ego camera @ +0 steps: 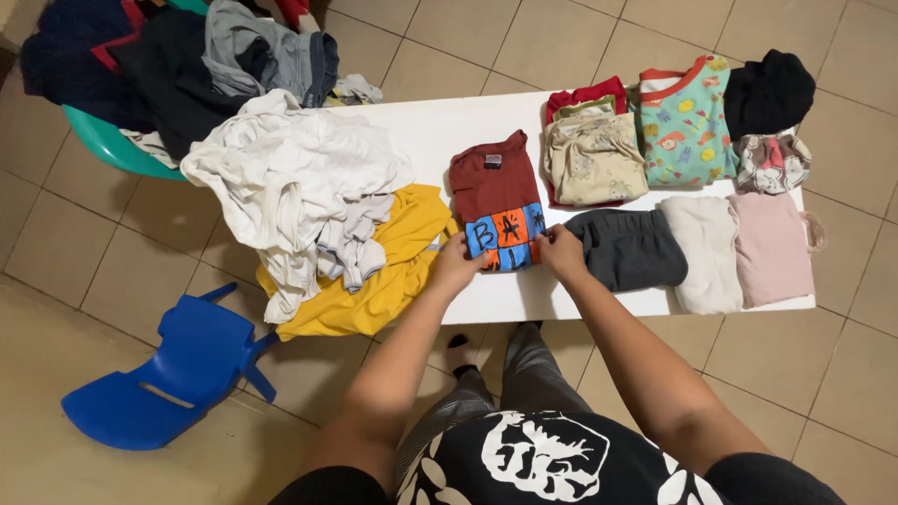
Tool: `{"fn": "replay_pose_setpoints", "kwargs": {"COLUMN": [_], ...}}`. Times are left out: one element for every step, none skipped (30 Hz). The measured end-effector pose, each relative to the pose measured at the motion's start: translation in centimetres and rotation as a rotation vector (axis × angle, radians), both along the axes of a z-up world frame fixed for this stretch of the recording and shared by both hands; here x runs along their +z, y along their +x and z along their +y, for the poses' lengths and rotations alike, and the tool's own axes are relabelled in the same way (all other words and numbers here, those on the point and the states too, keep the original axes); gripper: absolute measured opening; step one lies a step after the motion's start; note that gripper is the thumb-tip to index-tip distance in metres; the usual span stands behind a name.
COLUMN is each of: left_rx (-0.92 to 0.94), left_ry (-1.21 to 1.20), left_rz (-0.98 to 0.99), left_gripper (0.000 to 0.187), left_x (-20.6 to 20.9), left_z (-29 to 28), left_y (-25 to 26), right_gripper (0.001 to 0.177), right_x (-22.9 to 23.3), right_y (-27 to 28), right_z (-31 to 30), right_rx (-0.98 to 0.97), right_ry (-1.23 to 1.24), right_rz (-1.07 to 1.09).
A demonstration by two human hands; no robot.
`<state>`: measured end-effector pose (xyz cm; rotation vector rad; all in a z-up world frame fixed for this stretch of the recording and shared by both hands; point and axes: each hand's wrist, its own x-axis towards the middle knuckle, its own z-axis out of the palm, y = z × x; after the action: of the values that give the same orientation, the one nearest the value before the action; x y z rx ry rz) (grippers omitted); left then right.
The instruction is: Fold various pieces of clothing on a white table.
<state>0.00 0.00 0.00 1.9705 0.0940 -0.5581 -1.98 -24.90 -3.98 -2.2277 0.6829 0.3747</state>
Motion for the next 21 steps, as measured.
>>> {"fn": "replay_pose_setpoints", "kwargs": {"left_rx": [0.002, -0.03, -0.065, -0.066, -0.091, -0.115, -0.115, -0.122, -0.131, -0.132, -0.119, -0.105, -0.107, -0.085, -0.063, -0.066, 0.06, 0.184, 0.178, 0.21, 0.242], "left_ry": [0.001, 0.112, 0.221, 0.22, 0.344, 0.467, 0.467, 0.506, 0.544, 0.544, 0.528, 0.513, 0.514, 0.437, 0.36, 0.361, 0.133, -0.1, -0.098, -0.18, -0.259], "left_rz": [0.002, -0.032, -0.067, -0.067, 0.028, 0.124, 0.122, 0.094, 0.064, 0.063, 0.096, 0.13, 0.127, 0.135, 0.141, 0.137, 0.338, 0.534, 0.531, 0.551, 0.572], "left_gripper": [0.061, 0.055, 0.049, 0.049, 0.05, 0.051, 0.051, 0.053, 0.055, 0.055, 0.057, 0.059, 0.059, 0.067, 0.074, 0.074, 0.076, 0.078, 0.078, 0.076, 0.075], "left_x": [-0.7, -1.3, -1.9, 0.2, 2.3, 4.5, 4.1, 3.8, 3.4, 3.1, 2.8, 2.6, 1.0, -0.5, -2.1, -0.3, 1.5, 3.2, 2.6, 2.0, 1.4], "left_z": [0.0, -0.1, -0.3, -0.7, -1.1, -1.5, -1.8, -2.1, -2.4, -2.7, -3.0, -3.2, -2.9, -2.6, -2.2, -2.1, -2.0, -1.8, -1.4, -0.8, -0.2], "left_y": [-0.3, -0.6, -0.9, -0.9, -0.8, -0.6, -0.9, -1.2, -1.5, -1.5, -1.6, -1.8, -1.9, -2.1, -2.1, -1.8, -1.7, -1.6, -1.7, -1.8, -1.9], "right_gripper": [0.037, 0.037, 0.036, 0.036, 0.037, 0.039, 0.039, 0.046, 0.055, 0.055, 0.065, 0.075, 0.075, 0.072, 0.069, 0.069, 0.058, 0.048, 0.048, 0.042, 0.036], "right_x": [-0.9, -1.7, -2.5, -1.9, -1.2, -0.6, 0.4, 1.3, 2.1, 2.0, 1.8, 1.7, 0.7, -0.2, -1.1, -0.4, 0.2, 0.9, 2.5, 4.1, 5.8], "right_y": [-0.3, -0.6, -0.9, -1.3, -1.5, -1.7, -1.5, -1.5, -1.4, -1.1, -0.9, -0.7, -0.4, -0.2, 0.2, 0.4, 0.6, 0.7, 0.7, 0.6, 0.5], "right_z": [-0.1, -0.3, -0.5, -0.3, 0.0, 0.3, 1.0, 1.6, 2.3, 2.4, 2.5, 2.6, 2.4, 2.1, 1.8, 1.9, 2.0, 2.1, 2.2, 2.4, 2.8], "right_rx": [0.002, 0.032, 0.06, 0.06, 0.115, 0.17, 0.169, 0.194, 0.218, 0.216, 0.168, 0.121, 0.117, 0.057, -0.002, -0.006, -0.09, -0.173, -0.177, -0.265, -0.352], "right_ry": [0.001, -0.038, -0.078, -0.079, -0.143, -0.207, -0.207, -0.258, -0.309, -0.309, -0.234, -0.158, -0.157, -0.017, 0.125, 0.126, 0.295, 0.466, 0.467, 0.659, 0.854], "right_rz": [0.002, 0.012, 0.022, 0.022, -0.043, -0.109, -0.11, -0.227, -0.345, -0.346, -0.281, -0.217, -0.219, -0.094, 0.029, 0.025, 0.076, 0.127, 0.122, 0.142, 0.161]}}
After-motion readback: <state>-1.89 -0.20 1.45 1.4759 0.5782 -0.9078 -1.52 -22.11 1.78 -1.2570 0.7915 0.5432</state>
